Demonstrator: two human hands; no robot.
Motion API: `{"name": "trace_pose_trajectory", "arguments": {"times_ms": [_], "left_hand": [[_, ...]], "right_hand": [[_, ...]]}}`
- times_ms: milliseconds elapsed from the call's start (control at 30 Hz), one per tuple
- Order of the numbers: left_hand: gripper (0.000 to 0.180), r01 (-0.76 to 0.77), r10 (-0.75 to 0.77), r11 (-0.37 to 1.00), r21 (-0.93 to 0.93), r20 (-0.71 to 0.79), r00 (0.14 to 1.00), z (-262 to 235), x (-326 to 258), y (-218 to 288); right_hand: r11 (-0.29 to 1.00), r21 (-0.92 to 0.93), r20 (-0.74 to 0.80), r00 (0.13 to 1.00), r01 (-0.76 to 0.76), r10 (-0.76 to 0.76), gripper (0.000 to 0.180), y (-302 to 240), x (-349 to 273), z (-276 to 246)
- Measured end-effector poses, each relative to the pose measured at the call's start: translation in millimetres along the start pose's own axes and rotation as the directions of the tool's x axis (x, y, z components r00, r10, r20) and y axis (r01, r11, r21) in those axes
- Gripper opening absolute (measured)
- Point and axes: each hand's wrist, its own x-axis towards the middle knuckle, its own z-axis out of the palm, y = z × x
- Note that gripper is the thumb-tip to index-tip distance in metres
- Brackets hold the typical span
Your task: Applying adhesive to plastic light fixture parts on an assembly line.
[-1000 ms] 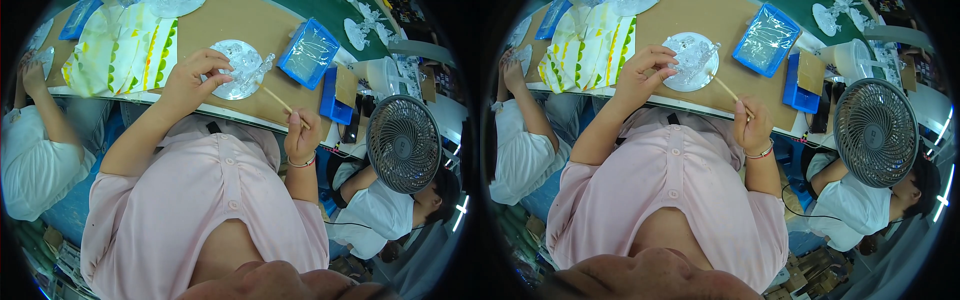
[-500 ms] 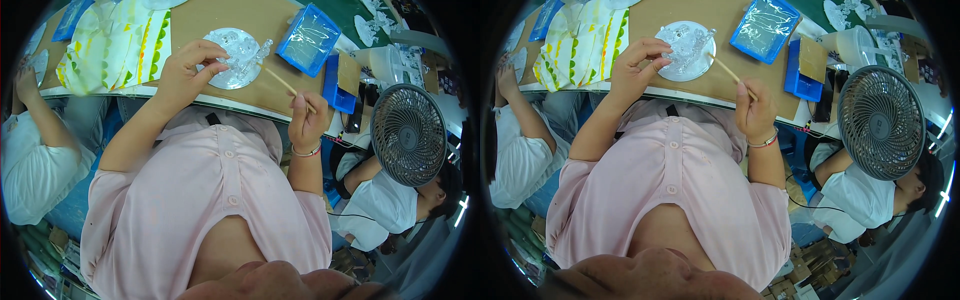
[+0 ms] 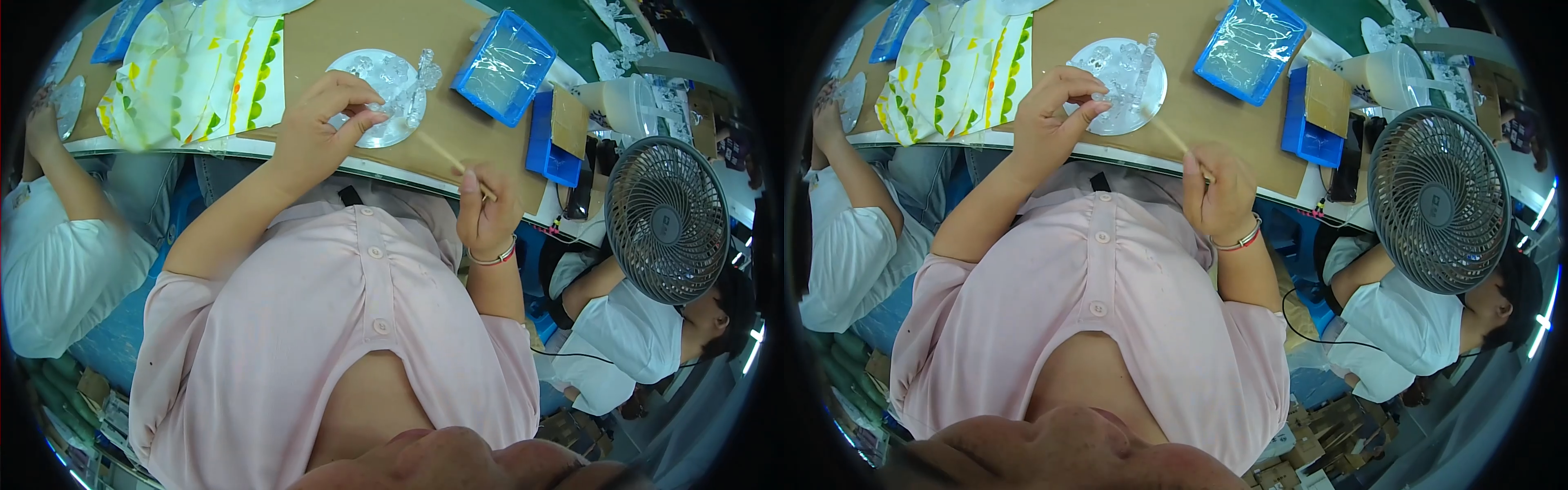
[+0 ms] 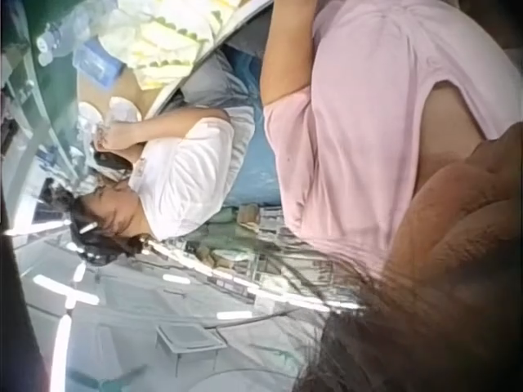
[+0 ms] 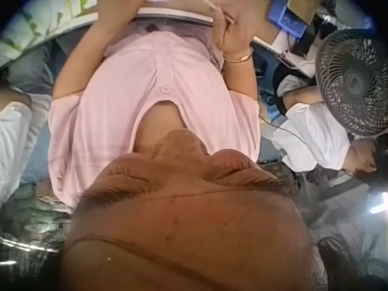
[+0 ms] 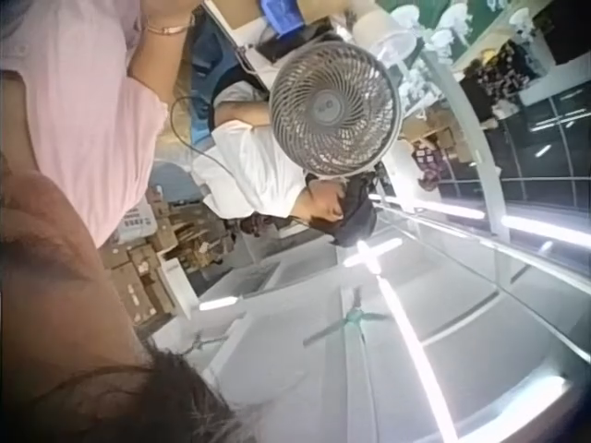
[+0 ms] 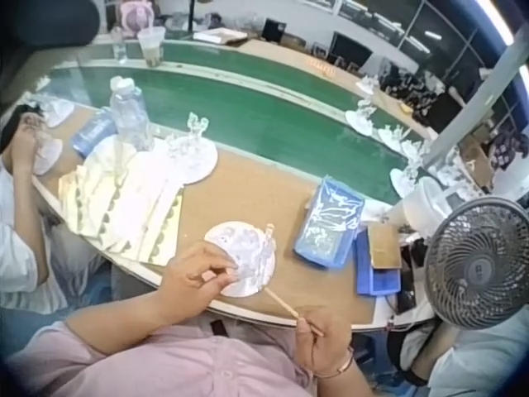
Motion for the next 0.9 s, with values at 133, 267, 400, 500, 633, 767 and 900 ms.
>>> {"name": "trace_pose_trajectory", "arguments": {"times_ms": [133,267,400,500,633,767,900], "left_hand": [[0.014,-0.044,0.044,0.998,0.049,0.003,0.999,3.8,-3.4,6.3],[0.014,-0.039,0.038,0.998,0.04,0.016,0.999,1.7,-1.5,4.1],[0.014,-0.019,0.018,0.999,0.027,0.066,0.998,-0.8,2.2,6.4],[0.014,-0.05,0.04,0.995,0.089,0.112,0.993,-2.9,3.1,8.3],[0.015,-0.081,0.049,0.979,0.185,0.17,0.984,-6.9,9.3,11.2],[0.014,-0.11,0.073,0.973,0.204,0.178,0.981,-9.7,8.6,12.5],[0.015,0.035,-0.085,0.977,0.21,0.235,0.968,-11.0,6.7,17.2]], "right_hand": [[0.984,0.174,0.002,0.999,-0.041,0.041,0.003,-5.1,-1.8,0.5],[0.994,0.106,0.009,1.0,-0.008,0.007,0.01,1.7,1.7,3.2],[0.968,0.252,0.034,0.999,-0.005,-0.004,0.01,-5.8,1.5,0.7],[0.991,0.133,-0.028,0.999,-0.026,0.03,0.01,-5.6,2.5,2.1],[0.979,0.188,0.015,0.996,0.084,-0.089,0.012,-18.2,1.4,3.1],[0.954,0.275,0.063,0.988,0.118,-0.14,0.013,-24.2,5.4,10.6],[0.97,0.197,0.063,0.986,0.139,-0.154,0.006,-15.3,4.1,2.9]]}}
